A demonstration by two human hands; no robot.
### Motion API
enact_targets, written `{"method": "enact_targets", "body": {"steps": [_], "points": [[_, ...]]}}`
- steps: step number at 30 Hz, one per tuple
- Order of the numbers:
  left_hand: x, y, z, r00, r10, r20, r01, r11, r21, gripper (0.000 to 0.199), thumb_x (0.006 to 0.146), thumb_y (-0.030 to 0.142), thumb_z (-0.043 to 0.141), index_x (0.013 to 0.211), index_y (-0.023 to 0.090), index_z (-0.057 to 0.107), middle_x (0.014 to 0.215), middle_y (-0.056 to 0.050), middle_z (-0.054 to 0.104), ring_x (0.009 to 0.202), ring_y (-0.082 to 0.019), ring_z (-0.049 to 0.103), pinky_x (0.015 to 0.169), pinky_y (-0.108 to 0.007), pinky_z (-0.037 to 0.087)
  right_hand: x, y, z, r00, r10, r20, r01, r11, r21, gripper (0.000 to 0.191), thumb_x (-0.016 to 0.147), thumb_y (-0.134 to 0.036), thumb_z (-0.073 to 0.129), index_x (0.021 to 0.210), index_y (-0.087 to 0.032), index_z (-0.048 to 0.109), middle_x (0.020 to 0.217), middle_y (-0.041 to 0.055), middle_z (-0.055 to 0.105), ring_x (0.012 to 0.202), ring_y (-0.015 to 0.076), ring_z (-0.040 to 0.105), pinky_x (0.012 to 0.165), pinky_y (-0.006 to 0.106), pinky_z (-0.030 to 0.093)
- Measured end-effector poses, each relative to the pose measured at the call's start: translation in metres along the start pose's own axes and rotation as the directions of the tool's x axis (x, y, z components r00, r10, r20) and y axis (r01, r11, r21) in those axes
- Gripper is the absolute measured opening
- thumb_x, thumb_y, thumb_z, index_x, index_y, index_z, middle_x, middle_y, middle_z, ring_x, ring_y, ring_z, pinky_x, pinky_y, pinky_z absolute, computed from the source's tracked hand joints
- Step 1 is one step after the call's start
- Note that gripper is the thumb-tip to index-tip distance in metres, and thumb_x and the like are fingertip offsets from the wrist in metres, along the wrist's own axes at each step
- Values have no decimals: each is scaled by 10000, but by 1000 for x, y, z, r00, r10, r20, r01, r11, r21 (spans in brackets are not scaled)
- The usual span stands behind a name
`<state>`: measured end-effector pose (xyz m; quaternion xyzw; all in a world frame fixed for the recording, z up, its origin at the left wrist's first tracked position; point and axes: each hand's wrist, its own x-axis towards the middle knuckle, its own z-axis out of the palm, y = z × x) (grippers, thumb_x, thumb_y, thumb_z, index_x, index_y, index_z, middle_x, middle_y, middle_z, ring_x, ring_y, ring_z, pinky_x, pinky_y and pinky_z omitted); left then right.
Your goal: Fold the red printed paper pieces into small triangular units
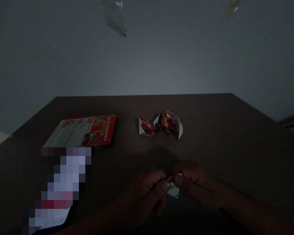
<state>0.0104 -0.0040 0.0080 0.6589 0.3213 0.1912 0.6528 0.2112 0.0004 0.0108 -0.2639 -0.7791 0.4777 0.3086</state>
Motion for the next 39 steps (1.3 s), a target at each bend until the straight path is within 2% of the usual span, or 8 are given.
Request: {"method": "enact_targets", "body": {"steps": [4, 9, 14, 21, 27, 35, 39], "points": [[0, -1, 0, 1000, 12, 3, -12, 1000, -7, 374, 942, 469, 333, 793, 163, 489, 531, 46, 479, 454, -73, 436, 476, -183, 326, 0, 0, -2, 999, 50, -12, -50, 998, 26, 364, 963, -348, 349, 650, -172, 411, 556, -48, 366, 485, 69, 352, 476, 187, 284], [-1, 0, 2, 1000, 2, 16, -2, 1000, -24, 367, 935, 475, 345, 768, 172, 467, 518, 47, 477, 438, -74, 427, 453, -183, 312, 0, -1, -4, 996, 55, -75, -62, 994, -91, 376, 954, -322, 382, 609, -173, 384, 527, -54, 348, 463, 62, 334, 473, 194, 257], [0, -1, 2, 1000, 14, 0, -14, 999, -42, 366, 931, 476, 352, 753, 174, 459, 505, 51, 461, 425, -73, 422, 444, -181, 304, 0, 1, -5, 996, 85, -28, -84, 996, 18, 385, 948, -372, 386, 617, -174, 393, 531, -53, 346, 464, 66, 325, 456, 192, 255], [1, -1, 1, 1000, -7, 10, 7, 997, -75, 370, 923, 466, 370, 735, 168, 485, 503, 37, 485, 433, -83, 434, 455, -192, 320, 2, -1, -3, 998, 27, -60, -33, 994, -105, 371, 948, -292, 390, 597, -171, 387, 512, -59, 337, 450, 58, 338, 472, 194, 253], [-1, -4, 1, 999, 15, -51, -18, 998, -56, 378, 921, 471, 376, 739, 165, 503, 500, 48, 466, 429, -81, 443, 453, -191, 316, 2, 3, -3, 999, 38, -17, -37, 998, 52, 343, 940, -343, 425, 651, -161, 451, 551, -53, 368, 480, 63, 349, 465, 182, 270], [-2, -3, 1, 997, -13, -82, 9, 999, -45, 400, 916, 486, 377, 740, 156, 520, 511, 37, 487, 435, -82, 452, 461, -195, 321, 4, -2, 1, 1000, 14, 2, -14, 1000, -14, 299, 953, -222, 395, 667, -159, 456, 572, -52, 413, 497, 50, 385, 500, 157, 307], [-1, -3, 1, 996, -6, -86, 2, 999, -46, 381, 915, 473, 395, 739, 157, 516, 524, 39, 489, 446, -81, 458, 465, -192, 327, 6, 0, 0, 1000, -1, 20, 0, 998, 61, 309, 959, -217, 380, 666, -156, 453, 587, -48, 416, 508, 51, 382, 499, 154, 306]]}}
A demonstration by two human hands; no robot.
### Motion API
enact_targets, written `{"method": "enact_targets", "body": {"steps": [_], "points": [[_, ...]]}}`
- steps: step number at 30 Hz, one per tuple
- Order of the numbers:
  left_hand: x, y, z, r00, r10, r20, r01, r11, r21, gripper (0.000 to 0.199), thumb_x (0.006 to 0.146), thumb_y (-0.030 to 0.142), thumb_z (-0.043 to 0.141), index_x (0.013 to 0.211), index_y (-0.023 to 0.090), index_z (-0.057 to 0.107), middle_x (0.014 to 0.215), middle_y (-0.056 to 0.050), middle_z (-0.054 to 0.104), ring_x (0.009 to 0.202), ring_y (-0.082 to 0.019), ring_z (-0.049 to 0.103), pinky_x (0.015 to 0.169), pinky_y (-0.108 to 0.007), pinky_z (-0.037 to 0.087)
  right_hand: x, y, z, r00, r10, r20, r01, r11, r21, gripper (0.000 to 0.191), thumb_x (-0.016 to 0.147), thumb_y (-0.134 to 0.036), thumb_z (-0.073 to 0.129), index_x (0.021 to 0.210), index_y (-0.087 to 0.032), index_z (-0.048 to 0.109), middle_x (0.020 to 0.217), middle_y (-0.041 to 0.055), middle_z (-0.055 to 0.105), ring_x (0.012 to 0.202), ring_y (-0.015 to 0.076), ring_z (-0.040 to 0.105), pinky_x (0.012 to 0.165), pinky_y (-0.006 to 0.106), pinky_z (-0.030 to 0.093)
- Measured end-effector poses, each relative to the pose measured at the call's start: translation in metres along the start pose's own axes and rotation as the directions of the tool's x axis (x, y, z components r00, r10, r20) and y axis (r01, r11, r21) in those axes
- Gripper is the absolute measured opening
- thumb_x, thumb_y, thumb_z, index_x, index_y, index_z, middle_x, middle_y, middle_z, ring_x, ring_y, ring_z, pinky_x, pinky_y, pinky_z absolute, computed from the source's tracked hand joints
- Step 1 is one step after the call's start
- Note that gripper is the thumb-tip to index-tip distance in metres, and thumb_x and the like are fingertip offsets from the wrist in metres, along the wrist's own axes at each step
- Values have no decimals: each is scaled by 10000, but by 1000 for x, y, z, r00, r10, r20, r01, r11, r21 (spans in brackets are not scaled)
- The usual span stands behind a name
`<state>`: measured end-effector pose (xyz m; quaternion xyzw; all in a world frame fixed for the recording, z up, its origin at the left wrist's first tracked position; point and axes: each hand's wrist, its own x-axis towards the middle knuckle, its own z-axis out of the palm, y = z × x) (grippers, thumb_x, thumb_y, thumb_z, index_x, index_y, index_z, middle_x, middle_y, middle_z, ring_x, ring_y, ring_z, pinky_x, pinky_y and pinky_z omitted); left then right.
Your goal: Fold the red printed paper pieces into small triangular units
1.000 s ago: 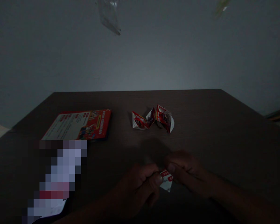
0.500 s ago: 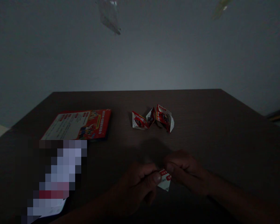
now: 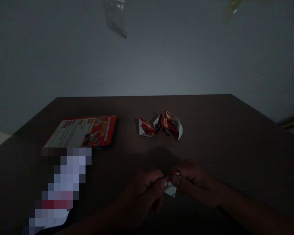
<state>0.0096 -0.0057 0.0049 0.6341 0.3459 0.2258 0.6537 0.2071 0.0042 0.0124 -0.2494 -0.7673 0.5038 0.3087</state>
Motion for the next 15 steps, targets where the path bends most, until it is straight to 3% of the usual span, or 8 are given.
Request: {"method": "enact_targets", "body": {"steps": [15], "points": [[1, -2, 0, 999, 28, -37, -29, 999, -27, 389, 918, 479, 388, 748, 157, 524, 503, 44, 492, 428, -75, 446, 443, -187, 317, 3, -8, 0, 997, -32, 73, 34, 999, -22, 244, 943, -210, 396, 739, -146, 513, 601, -47, 393, 505, 64, 329, 488, 184, 279]]}}
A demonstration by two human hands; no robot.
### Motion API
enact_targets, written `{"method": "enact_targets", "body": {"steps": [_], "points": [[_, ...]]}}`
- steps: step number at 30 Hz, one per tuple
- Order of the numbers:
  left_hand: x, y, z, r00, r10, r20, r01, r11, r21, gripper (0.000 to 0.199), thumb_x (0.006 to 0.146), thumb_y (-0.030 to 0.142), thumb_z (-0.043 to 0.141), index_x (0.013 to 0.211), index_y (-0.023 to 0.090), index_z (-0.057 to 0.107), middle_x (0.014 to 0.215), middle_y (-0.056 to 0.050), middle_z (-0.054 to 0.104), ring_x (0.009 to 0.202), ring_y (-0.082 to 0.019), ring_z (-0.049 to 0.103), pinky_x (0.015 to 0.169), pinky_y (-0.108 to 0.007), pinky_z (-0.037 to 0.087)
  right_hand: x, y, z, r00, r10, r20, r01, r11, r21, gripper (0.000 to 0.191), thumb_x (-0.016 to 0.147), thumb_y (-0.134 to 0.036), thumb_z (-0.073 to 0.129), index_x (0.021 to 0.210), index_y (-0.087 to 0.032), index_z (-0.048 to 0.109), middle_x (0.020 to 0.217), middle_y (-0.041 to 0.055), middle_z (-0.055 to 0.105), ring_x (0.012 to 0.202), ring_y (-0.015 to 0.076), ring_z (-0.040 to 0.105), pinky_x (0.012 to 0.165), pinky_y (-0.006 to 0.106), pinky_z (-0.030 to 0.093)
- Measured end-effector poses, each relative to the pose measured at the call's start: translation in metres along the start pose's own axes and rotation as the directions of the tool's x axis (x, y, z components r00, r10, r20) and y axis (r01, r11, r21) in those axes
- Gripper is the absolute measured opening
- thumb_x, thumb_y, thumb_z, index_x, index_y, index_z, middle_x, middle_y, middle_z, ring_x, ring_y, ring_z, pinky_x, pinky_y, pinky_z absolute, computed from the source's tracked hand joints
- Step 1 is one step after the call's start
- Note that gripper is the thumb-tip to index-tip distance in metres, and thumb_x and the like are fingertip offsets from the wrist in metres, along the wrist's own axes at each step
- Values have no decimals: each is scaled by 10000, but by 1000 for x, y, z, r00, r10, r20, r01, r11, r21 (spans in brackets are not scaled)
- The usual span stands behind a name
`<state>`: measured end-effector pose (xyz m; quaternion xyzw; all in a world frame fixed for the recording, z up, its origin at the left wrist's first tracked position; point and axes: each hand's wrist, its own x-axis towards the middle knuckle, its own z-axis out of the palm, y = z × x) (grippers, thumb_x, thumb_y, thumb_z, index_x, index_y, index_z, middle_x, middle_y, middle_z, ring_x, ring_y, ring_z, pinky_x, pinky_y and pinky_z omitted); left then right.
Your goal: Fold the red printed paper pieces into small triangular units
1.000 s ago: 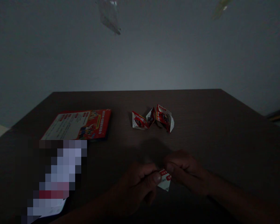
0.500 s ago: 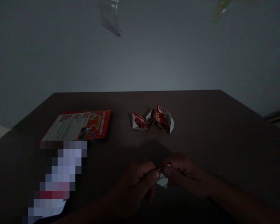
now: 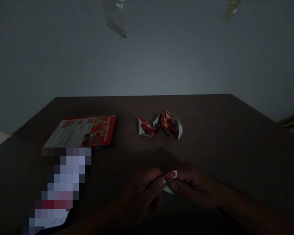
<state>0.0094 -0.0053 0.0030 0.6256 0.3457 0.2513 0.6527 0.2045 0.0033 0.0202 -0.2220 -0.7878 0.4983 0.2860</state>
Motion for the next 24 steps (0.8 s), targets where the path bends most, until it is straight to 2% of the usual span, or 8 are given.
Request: {"method": "enact_targets", "body": {"steps": [4, 6, 10, 12, 16, 20, 24], "points": [[1, 2, 1, 1000, -7, 3, 7, 1000, -14, 387, 917, 480, 386, 724, 164, 503, 500, 47, 479, 424, -75, 437, 433, -186, 308, -2, 0, 1, 999, 44, 30, -41, 995, -95, 252, 937, -203, 393, 722, -150, 514, 570, -57, 363, 478, 64, 319, 483, 194, 271], [1, 3, 1, 1000, -12, 0, 12, 1000, -2, 385, 918, 475, 384, 728, 164, 506, 502, 45, 484, 427, -77, 441, 439, -188, 314, -2, 1, 1, 997, 69, 41, -65, 994, -83, 255, 939, -210, 392, 727, -148, 518, 566, -56, 366, 473, 65, 321, 474, 192, 270], [1, 5, 1, 1000, -1, -20, 1, 1000, 14, 392, 921, 470, 372, 713, 165, 503, 490, 44, 481, 426, -81, 436, 449, -196, 316, 2, -1, 0, 999, 5, 50, -5, 1000, 11, 229, 938, -190, 404, 783, -131, 563, 627, -22, 480, 538, 74, 407, 521, 180, 325], [1, 5, 1, 1000, 7, -28, -7, 1000, 18, 395, 920, 469, 376, 698, 165, 496, 498, 40, 483, 443, -86, 445, 465, -200, 326, 4, -3, 0, 997, -13, 80, 12, 1000, 8, 238, 938, -172, 401, 806, -126, 594, 673, -1, 523, 574, 81, 436, 555, 186, 345], [2, 2, 1, 1000, 13, -23, -13, 1000, 14, 393, 917, 476, 383, 705, 165, 497, 533, 31, 501, 478, -91, 463, 483, -203, 335, 5, -5, 0, 997, 9, 71, -8, 1000, -13, 243, 936, -180, 420, 800, -126, 615, 633, -18, 490, 525, 76, 400, 520, 186, 322], [2, 2, 0, 998, 52, -45, -50, 998, 46, 399, 922, 463, 375, 694, 161, 502, 549, 28, 491, 497, -91, 452, 486, -204, 320, 4, -3, 0, 1000, 21, 14, -22, 998, 62, 232, 936, -238, 460, 792, -127, 604, 593, -38, 431, 486, 70, 352, 476, 177, 298], [1, 4, -3, 998, 20, -56, -12, 991, 134, 382, 878, 470, 442, 653, 165, 496, 545, 42, 432, 499, -90, 402, 458, -201, 271, 3, -2, 0, 999, 35, 7, -36, 993, 114, 242, 938, -261, 455, 783, -125, 581, 589, -49, 384, 479, 62, 306, 452, 171, 274]]}}
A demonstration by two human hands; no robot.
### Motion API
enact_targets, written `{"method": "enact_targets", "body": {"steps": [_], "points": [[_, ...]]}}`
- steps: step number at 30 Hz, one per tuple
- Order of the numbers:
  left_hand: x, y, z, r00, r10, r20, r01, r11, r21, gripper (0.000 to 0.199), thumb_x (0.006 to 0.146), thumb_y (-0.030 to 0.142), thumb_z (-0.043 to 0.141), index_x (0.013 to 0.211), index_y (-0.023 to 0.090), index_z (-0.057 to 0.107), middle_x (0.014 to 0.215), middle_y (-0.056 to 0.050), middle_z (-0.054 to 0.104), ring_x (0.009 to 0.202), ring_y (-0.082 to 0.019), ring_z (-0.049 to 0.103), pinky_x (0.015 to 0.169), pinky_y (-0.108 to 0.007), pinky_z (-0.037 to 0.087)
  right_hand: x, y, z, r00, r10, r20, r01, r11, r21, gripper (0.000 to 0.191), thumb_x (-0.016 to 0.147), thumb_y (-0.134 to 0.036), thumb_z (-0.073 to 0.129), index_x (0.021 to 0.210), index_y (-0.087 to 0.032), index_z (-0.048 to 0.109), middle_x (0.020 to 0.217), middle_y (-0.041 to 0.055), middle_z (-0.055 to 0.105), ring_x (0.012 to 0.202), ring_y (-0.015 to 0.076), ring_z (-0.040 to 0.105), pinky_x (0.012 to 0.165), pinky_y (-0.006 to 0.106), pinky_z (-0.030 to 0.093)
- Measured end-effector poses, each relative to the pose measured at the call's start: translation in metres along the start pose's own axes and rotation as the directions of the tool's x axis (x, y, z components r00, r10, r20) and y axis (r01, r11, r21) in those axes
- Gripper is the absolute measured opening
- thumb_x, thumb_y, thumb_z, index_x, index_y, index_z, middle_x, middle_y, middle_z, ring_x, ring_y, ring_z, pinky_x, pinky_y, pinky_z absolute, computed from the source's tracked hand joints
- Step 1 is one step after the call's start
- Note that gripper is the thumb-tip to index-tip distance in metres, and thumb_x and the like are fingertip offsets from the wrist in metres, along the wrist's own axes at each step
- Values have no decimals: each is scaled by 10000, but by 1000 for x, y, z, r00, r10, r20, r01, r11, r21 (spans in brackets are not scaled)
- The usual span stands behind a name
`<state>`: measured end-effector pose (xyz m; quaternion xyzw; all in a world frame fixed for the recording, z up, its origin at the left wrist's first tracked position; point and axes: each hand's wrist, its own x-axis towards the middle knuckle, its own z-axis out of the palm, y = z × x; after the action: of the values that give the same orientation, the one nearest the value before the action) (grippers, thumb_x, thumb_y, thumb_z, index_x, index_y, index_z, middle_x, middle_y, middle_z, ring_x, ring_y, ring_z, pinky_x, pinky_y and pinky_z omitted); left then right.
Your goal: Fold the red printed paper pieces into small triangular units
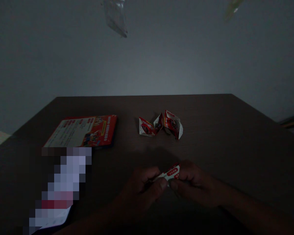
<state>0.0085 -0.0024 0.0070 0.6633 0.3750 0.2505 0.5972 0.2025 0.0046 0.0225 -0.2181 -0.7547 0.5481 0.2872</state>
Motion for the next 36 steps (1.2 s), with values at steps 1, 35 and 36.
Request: {"method": "enact_targets", "body": {"steps": [1, 35, 36], "points": [[-1, -1, 0, 1000, -5, -6, 5, 999, 33, 368, 858, 465, 474, 642, 167, 496, 545, 45, 412, 503, -90, 385, 453, -200, 259, 0, 0, 0, 1000, 5, 7, -5, 1000, 7, 229, 934, -253, 461, 782, -122, 573, 591, -51, 382, 484, 59, 306, 456, 169, 274], [4, 0, 3, 995, -103, -12, 93, 937, -336, 283, 758, 390, 643, 689, 123, 577, 533, 34, 524, 442, -73, 479, 438, -179, 383, 2, 2, 1, 999, -30, -29, 31, 999, 40, 293, 923, -308, 502, 749, -110, 632, 602, -24, 473, 511, 72, 364, 503, 185, 311], [4, 0, 3, 995, -103, -11, 92, 931, -354, 286, 753, 393, 652, 693, 122, 581, 536, 30, 539, 448, -76, 494, 444, -179, 388, 1, 2, 1, 999, -27, -28, 28, 999, 43, 298, 923, -306, 504, 738, -110, 631, 604, -24, 470, 514, 72, 369, 507, 186, 313]]}}
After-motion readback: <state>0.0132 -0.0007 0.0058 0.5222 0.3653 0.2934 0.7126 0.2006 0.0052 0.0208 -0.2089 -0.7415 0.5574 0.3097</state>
